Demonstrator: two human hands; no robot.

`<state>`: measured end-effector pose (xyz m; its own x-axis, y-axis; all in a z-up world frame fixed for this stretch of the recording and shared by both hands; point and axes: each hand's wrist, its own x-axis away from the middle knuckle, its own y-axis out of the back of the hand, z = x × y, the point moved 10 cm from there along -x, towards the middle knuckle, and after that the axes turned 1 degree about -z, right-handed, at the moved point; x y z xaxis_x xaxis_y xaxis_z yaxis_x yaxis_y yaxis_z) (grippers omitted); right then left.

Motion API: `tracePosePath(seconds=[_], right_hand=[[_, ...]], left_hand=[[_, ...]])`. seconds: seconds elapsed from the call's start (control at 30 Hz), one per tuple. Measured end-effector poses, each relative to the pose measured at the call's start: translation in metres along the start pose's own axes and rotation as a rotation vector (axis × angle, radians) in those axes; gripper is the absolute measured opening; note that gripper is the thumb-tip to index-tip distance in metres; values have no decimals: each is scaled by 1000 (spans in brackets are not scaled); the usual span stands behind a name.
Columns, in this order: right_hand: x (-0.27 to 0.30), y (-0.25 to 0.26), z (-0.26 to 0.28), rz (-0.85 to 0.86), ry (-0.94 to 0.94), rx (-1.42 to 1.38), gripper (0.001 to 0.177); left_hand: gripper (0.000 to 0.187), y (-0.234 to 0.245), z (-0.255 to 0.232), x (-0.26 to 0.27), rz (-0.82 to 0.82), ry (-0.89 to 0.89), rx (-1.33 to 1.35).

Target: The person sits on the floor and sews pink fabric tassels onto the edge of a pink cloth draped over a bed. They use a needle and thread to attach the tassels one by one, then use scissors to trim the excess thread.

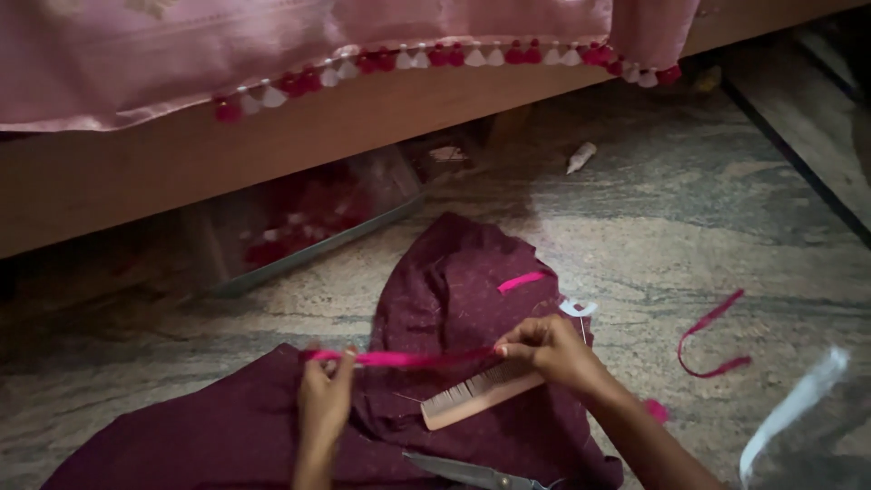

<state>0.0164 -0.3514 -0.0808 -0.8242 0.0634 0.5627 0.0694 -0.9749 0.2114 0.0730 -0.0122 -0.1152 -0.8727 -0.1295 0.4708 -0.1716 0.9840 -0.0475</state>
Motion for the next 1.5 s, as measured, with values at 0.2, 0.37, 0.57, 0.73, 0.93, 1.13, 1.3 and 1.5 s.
tracePosePath(seconds=[0.2, 0.37, 0.57, 0.73, 0.93, 1.13, 1.3, 1.5], right_hand=[[9, -18, 34, -99, 316, 358, 17], [18, -33, 47, 44, 275, 197, 14], [14, -26, 37, 179, 245, 81, 13], [21, -45, 56, 338, 242, 8, 13], [19, -58, 59, 415, 253, -18, 11], [9, -65, 71, 235, 327, 75, 19], [-6, -107, 55, -35, 757, 591, 31], [-36, -196, 2, 115, 584, 938, 8]], left_hand=[[59, -83, -48, 81, -183, -654, -1158], [31, -160, -58, 114, 359, -497, -498], [29, -149, -79, 125, 287, -651, -523], [19, -135, -78, 139, 355, -899, -616], [11, -113, -87, 146, 293, -1111, -641], [17, -79, -110, 129, 182, -950, -384], [16, -54, -96, 91, 36, -515, -471], [12, -40, -74, 71, 172, -480, 26]])
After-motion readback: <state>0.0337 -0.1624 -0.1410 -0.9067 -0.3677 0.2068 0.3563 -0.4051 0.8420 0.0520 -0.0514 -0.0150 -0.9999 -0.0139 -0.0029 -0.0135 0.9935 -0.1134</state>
